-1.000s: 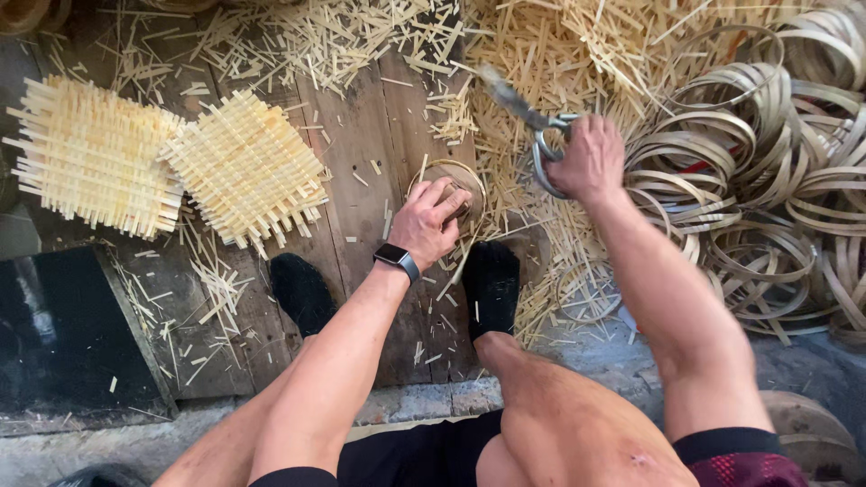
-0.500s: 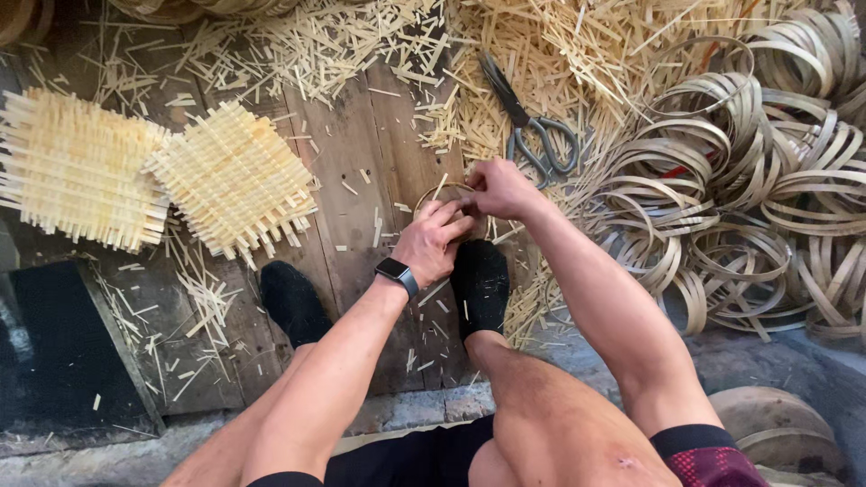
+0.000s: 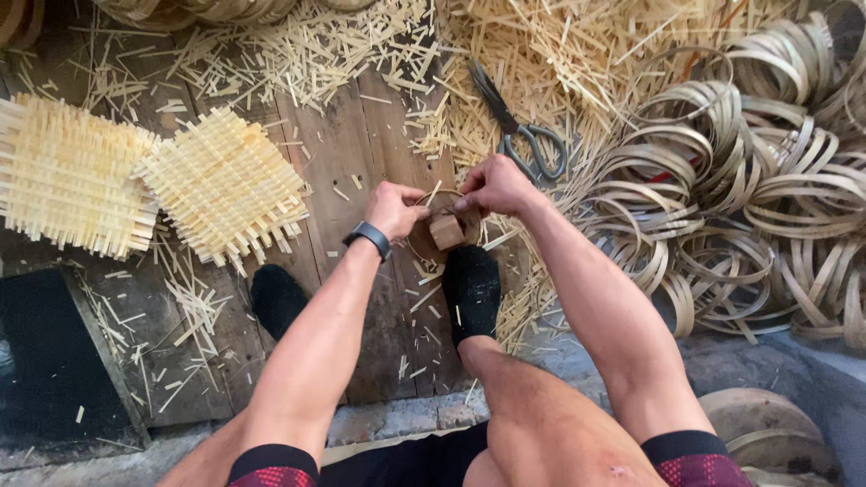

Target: The person constructs a bamboo steamer basket by assembling a woven base with a circular frame and trimming excess strips using shears.

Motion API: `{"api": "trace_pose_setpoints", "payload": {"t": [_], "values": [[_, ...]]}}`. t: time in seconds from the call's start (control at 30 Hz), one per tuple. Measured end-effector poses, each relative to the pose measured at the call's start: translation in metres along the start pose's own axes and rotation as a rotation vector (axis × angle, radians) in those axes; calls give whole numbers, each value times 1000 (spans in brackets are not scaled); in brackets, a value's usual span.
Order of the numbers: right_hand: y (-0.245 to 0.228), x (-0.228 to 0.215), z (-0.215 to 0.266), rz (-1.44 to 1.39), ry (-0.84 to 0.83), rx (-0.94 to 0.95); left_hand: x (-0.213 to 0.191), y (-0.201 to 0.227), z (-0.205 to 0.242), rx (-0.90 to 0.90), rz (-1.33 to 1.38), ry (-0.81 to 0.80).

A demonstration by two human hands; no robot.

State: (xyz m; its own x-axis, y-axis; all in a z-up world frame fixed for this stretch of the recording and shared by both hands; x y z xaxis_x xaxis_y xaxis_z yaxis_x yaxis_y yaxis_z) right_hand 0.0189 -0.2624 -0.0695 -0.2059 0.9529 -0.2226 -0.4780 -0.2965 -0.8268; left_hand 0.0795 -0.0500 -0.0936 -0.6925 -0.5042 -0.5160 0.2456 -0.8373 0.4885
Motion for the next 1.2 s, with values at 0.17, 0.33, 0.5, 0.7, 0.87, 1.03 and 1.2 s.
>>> {"api": "trace_pose_setpoints", "payload": {"t": [0.17, 0.33, 0.5, 0.7, 0.87, 1.03, 1.2], "values": [[10, -2, -6, -29, -23, 75, 6, -9, -27, -110, 38, -83], [9, -2, -6, 57, -41, 122, 10, -12, -29, -87, 85, -80], [16, 3, 34, -40, 2, 232, 8, -18, -19, -87, 245, -101], [36, 32, 66, -688, 167, 334, 7, -35, 5, -225, 673, -62], [45, 51, 36, -710, 227, 281, 39, -59, 56, -523, 1219, -397], [56, 59, 28, -643, 317, 337, 62, -69, 52, -576, 1166, -221], [43, 56, 34, -549, 334, 260, 66, -73, 50, -573, 1154, -196]]}}
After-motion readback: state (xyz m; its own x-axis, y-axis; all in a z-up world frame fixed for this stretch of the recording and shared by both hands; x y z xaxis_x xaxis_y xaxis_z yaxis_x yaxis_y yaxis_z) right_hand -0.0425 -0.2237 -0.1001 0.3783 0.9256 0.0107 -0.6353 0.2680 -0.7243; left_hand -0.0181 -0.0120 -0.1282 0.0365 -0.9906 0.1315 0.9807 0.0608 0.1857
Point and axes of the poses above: each hand's wrist, its own z-axis away from the middle knuckle, its own x-axis out of the palm, y = z × x, the point moved 5 cm from there along -z, towards the middle knuckle, and after that the axes turned 14 degrees about -x, right-handed, at the moved point
